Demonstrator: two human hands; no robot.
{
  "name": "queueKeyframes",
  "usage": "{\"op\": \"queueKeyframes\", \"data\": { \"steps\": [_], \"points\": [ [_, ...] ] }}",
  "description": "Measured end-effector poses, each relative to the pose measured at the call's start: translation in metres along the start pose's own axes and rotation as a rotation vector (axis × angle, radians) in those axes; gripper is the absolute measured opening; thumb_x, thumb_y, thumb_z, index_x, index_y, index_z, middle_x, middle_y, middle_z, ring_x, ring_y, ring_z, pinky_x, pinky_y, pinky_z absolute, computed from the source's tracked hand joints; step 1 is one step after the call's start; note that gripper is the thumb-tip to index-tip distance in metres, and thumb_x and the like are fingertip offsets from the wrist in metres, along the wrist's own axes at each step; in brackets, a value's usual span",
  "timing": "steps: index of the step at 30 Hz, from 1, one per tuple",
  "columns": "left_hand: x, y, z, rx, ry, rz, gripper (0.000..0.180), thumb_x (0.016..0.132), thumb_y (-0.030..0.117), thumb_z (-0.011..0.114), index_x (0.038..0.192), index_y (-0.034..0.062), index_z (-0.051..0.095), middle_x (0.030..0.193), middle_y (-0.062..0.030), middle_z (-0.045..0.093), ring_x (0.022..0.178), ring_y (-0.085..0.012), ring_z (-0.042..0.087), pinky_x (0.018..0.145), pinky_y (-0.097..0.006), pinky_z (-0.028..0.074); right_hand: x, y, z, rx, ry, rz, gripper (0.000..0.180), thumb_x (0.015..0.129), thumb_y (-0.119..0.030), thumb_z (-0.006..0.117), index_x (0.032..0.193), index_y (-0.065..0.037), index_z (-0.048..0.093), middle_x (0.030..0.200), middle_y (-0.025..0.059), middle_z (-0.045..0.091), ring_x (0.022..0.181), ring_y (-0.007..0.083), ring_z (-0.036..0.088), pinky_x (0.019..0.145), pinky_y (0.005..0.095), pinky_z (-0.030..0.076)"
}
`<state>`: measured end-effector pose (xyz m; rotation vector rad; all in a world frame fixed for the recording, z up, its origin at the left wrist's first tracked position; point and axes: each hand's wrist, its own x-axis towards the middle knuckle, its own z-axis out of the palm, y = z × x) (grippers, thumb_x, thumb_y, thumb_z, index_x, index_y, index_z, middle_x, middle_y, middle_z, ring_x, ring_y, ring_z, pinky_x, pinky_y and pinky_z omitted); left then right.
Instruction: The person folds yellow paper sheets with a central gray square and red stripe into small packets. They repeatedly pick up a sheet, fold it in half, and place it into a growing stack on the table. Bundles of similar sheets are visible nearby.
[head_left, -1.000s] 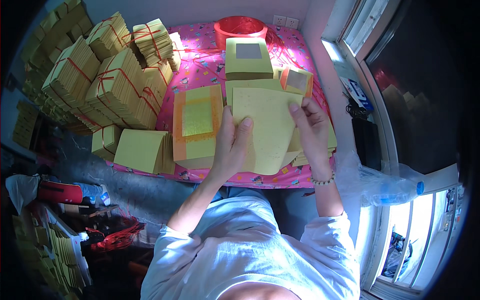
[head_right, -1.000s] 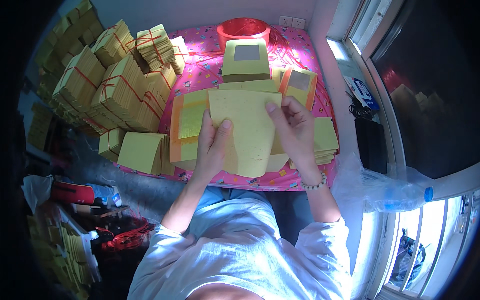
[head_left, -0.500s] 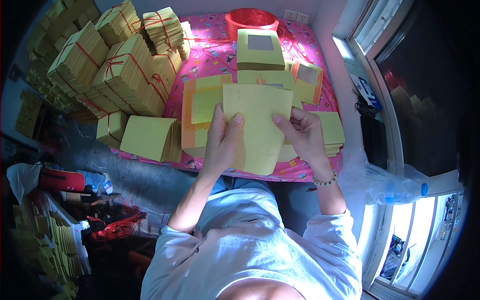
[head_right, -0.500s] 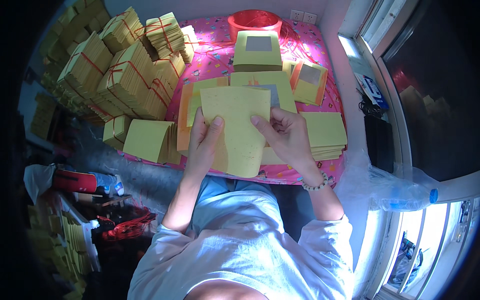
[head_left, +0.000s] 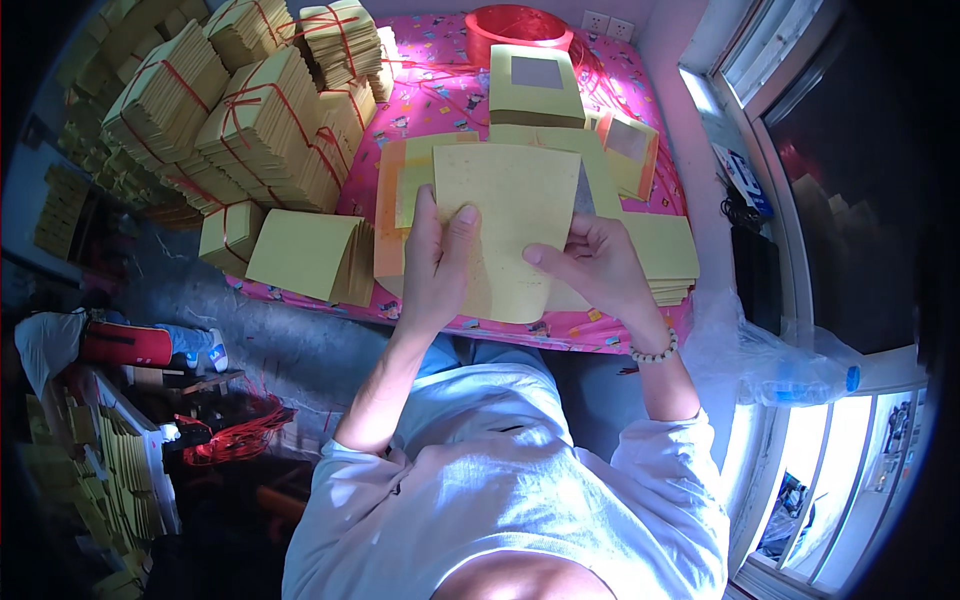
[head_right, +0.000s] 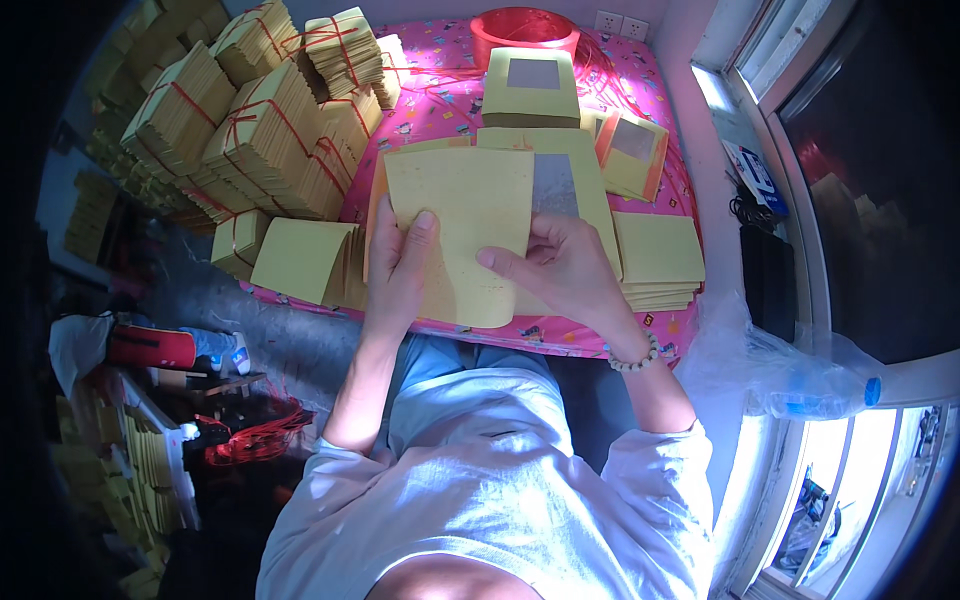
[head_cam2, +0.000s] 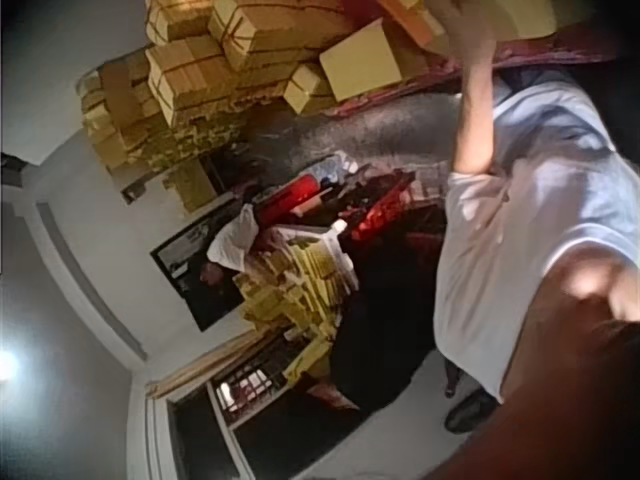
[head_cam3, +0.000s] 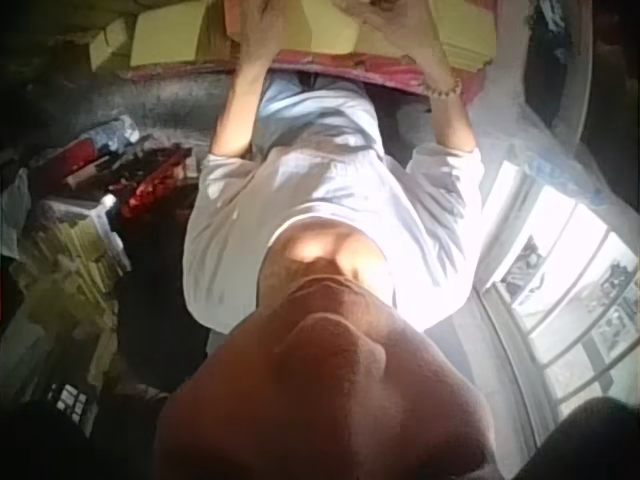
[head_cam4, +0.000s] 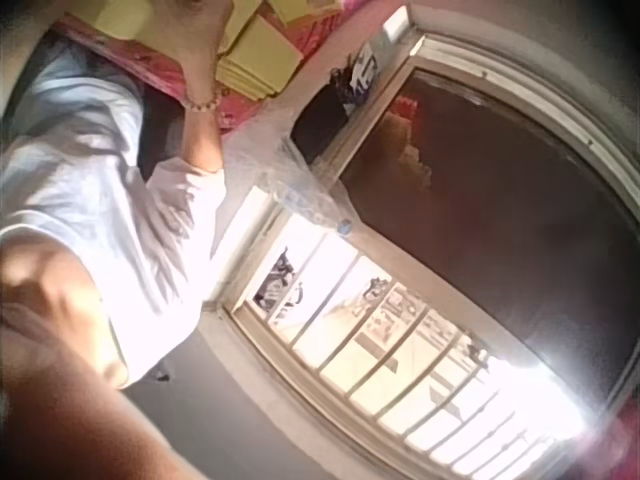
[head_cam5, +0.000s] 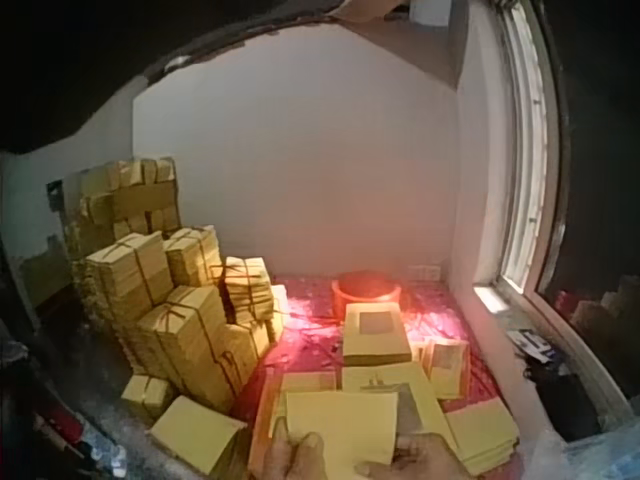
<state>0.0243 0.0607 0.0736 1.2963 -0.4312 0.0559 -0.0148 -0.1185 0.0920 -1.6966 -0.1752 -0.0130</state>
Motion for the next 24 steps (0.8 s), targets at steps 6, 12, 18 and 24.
{"op": "queueKeyframes", "data": {
  "steps": [6,12,18,24],
  "points": [
    [0.0,-0.002,-0.003,0.126,0.022,0.075,0.02,0.098,0.013,0.044,0.113,-0.0007,0.041,0.101,-0.0086,0.056,0.093,-0.0094,0.053,0.08,-0.024,0.044,0.001,0.008,0.004,0.013,0.022,-0.014,0.024,0.086,-0.011,0.067,0.103,0.006,0.065,0.088,0.0067,0.069,0.074,0.0052,0.062,0.063,0.0203,0.051],
    [0.001,0.01,-0.006,0.064,0.053,0.09,0.022,0.098,0.013,0.043,0.116,-0.0004,0.042,0.103,-0.0086,0.057,0.096,-0.0102,0.054,0.082,-0.026,0.045,-0.003,0.006,0.005,-0.05,-0.003,0.041,0.022,0.086,-0.011,0.067,0.1,0.006,0.065,0.076,0.0016,0.065,0.067,0.0021,0.056,0.058,0.0179,0.046],
    [-0.005,0.006,-0.013,0.076,0.188,0.068,0.027,0.096,0.012,0.047,0.121,0.0021,0.043,0.111,-0.0064,0.054,0.103,-0.0104,0.051,0.089,-0.026,0.041,-0.001,0.011,0.016,-0.121,0.023,0.021,0.019,0.086,-0.011,0.067,0.098,0.005,0.066,0.07,-0.0033,0.06,0.062,0.0001,0.05,0.054,0.0177,0.041],
    [-0.004,0.01,-0.021,0.236,0.261,0.158,0.027,0.097,0.015,0.046,0.116,-0.0037,0.039,0.089,-0.0154,0.061,0.085,-0.0165,0.061,0.07,-0.03,0.047,-0.004,0.0,0.023,-0.105,-0.006,0.091,0.012,0.086,-0.009,0.066,0.092,0.002,0.066,0.07,-0.003,0.06,0.062,0.0002,0.051,0.056,0.0158,0.04]
  ]
}}
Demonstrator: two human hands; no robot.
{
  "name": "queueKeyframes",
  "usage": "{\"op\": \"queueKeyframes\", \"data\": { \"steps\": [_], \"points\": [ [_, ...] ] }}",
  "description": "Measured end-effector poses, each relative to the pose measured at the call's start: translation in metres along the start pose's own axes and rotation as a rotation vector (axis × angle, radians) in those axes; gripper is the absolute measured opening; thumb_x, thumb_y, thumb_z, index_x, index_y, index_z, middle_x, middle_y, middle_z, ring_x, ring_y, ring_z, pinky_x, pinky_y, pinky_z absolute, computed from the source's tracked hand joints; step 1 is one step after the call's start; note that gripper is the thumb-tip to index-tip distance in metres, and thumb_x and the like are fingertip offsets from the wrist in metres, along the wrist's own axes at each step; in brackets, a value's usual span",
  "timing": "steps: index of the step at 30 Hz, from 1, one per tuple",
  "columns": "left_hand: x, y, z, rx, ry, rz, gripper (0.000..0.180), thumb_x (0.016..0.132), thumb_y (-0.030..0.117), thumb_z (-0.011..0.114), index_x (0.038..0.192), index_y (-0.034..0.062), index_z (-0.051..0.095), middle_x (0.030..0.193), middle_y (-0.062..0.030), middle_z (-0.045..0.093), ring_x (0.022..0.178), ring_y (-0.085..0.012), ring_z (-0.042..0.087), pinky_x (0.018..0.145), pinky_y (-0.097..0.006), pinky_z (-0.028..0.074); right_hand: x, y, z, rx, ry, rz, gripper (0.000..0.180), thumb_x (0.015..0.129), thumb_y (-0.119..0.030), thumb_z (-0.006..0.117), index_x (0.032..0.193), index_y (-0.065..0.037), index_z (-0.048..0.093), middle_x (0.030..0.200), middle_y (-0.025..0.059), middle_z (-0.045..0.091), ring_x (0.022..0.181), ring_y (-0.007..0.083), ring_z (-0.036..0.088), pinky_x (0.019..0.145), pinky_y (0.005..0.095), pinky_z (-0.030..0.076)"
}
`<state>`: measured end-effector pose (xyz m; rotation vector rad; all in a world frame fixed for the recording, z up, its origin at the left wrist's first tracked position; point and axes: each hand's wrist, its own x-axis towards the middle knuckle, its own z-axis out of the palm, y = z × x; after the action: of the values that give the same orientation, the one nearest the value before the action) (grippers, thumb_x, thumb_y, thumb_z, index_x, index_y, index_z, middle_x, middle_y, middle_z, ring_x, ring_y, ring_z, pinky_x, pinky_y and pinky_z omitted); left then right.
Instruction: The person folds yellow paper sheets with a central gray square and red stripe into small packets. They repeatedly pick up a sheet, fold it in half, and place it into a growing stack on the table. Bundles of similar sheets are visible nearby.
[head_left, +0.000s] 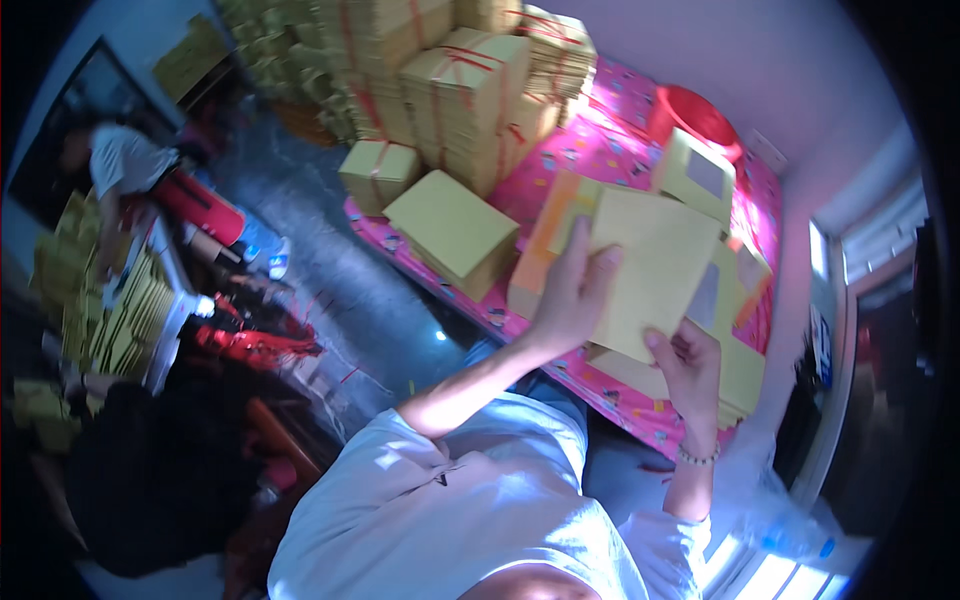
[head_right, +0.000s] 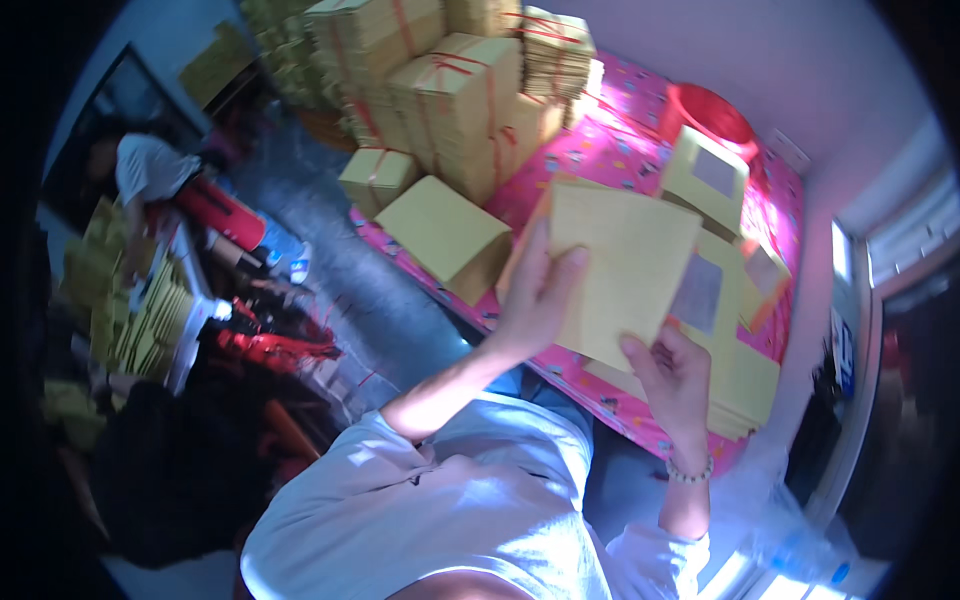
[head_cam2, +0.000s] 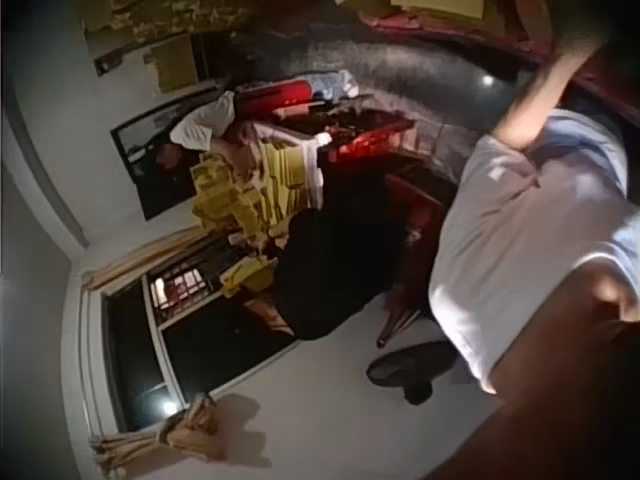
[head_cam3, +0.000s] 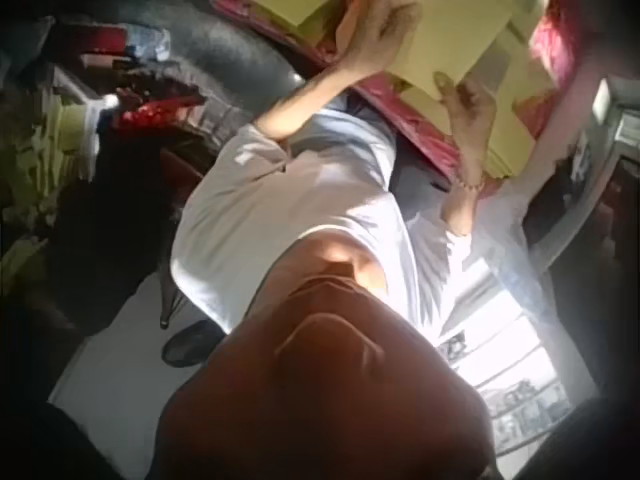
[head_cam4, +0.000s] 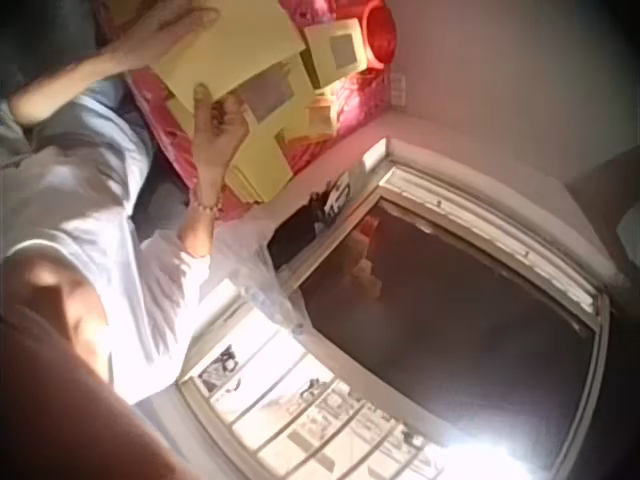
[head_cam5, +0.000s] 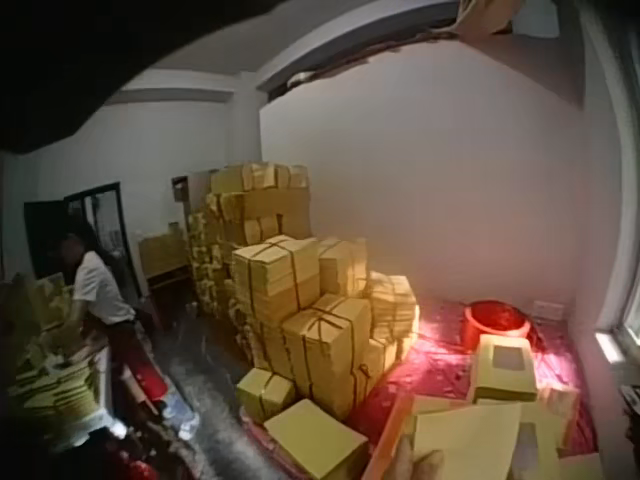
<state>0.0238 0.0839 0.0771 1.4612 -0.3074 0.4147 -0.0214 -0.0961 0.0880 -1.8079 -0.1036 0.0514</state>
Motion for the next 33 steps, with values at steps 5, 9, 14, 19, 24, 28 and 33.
{"op": "queueKeyframes", "data": {
  "steps": [5,9,14,19,24,28,33],
  "points": [
    [0.0,0.008,-0.01,-0.036,0.125,0.032,0.023,0.097,0.016,0.045,0.11,-0.0015,0.038,0.087,-0.0183,0.059,0.083,-0.0203,0.062,0.069,-0.032,0.047,0.003,0.007,0.0,-0.019,-0.026,-0.024,0.008,0.085,-0.006,0.066,0.085,0.002,0.063,0.07,-0.003,0.06,0.063,0.0015,0.053,0.059,0.0159,0.041],
    [-0.003,0.01,-0.023,0.017,0.059,-0.059,0.028,0.096,0.017,0.047,0.116,-0.001,0.039,0.096,-0.015,0.058,0.09,-0.0193,0.059,0.076,-0.031,0.046,0.007,-0.003,0.002,-0.051,-0.068,-0.014,0.011,0.086,-0.009,0.065,0.091,0.001,0.063,0.073,-0.0022,0.061,0.066,0.002,0.053,0.061,0.0164,0.041],
    [-0.018,0.005,-0.022,0.097,-0.151,-0.08,0.028,0.095,0.019,0.05,0.113,-0.001,0.041,0.083,-0.017,0.057,0.079,-0.0225,0.062,0.067,-0.034,0.046,0.02,-0.017,-0.001,0.029,0.136,-0.197,0.018,0.092,-0.015,0.059,0.098,0.001,0.063,0.076,-0.0024,0.06,0.068,0.0012,0.051,0.06,0.0168,0.04],
    [-0.018,-0.001,-0.025,0.05,-0.205,-0.173,0.036,0.095,0.017,0.051,0.123,-0.0015,0.04,0.09,-0.0142,0.06,0.086,-0.0174,0.061,0.073,-0.031,0.047,0.025,-0.021,-0.006,-0.052,0.139,-0.194,0.017,0.091,-0.017,0.061,0.095,-0.001,0.064,0.073,-0.005,0.055,0.065,0.0006,0.047,0.057,0.0165,0.038],
    [-0.016,-0.008,-0.025,0.005,-0.258,-0.149,0.046,0.094,0.017,0.051,0.129,-0.0067,0.034,0.098,-0.0191,0.061,0.092,-0.0212,0.062,0.078,-0.031,0.047,0.027,-0.016,-0.018,0.087,0.136,-0.153,0.013,0.092,-0.015,0.06,0.085,-0.004,0.06,0.075,-0.0033,0.06,0.067,0.0017,0.055,0.058,0.0171,0.044],
    [-0.009,-0.006,-0.016,-0.091,-0.325,-0.094,0.029,0.094,0.013,0.048,0.117,-0.0027,0.042,0.096,-0.0116,0.06,0.089,-0.0149,0.057,0.077,-0.028,0.045,0.023,-0.009,-0.029,0.19,0.093,-0.084,0.012,0.091,-0.015,0.061,0.089,-0.003,0.06,0.076,-0.0014,0.062,0.065,0.0022,0.057,0.056,0.0159,0.046],
    [-0.008,0.006,-0.008,-0.076,-0.29,-0.193,0.033,0.096,0.012,0.047,0.127,0.0007,0.042,0.106,-0.0035,0.057,0.093,-0.0078,0.054,0.08,-0.022,0.044,0.005,-0.008,-0.029,0.326,0.017,-0.096,0.012,0.088,-0.01,0.064,0.094,-0.001,0.059,0.077,0.0006,0.063,0.067,0.0041,0.061,0.057,0.0158,0.048]
  ]
}}
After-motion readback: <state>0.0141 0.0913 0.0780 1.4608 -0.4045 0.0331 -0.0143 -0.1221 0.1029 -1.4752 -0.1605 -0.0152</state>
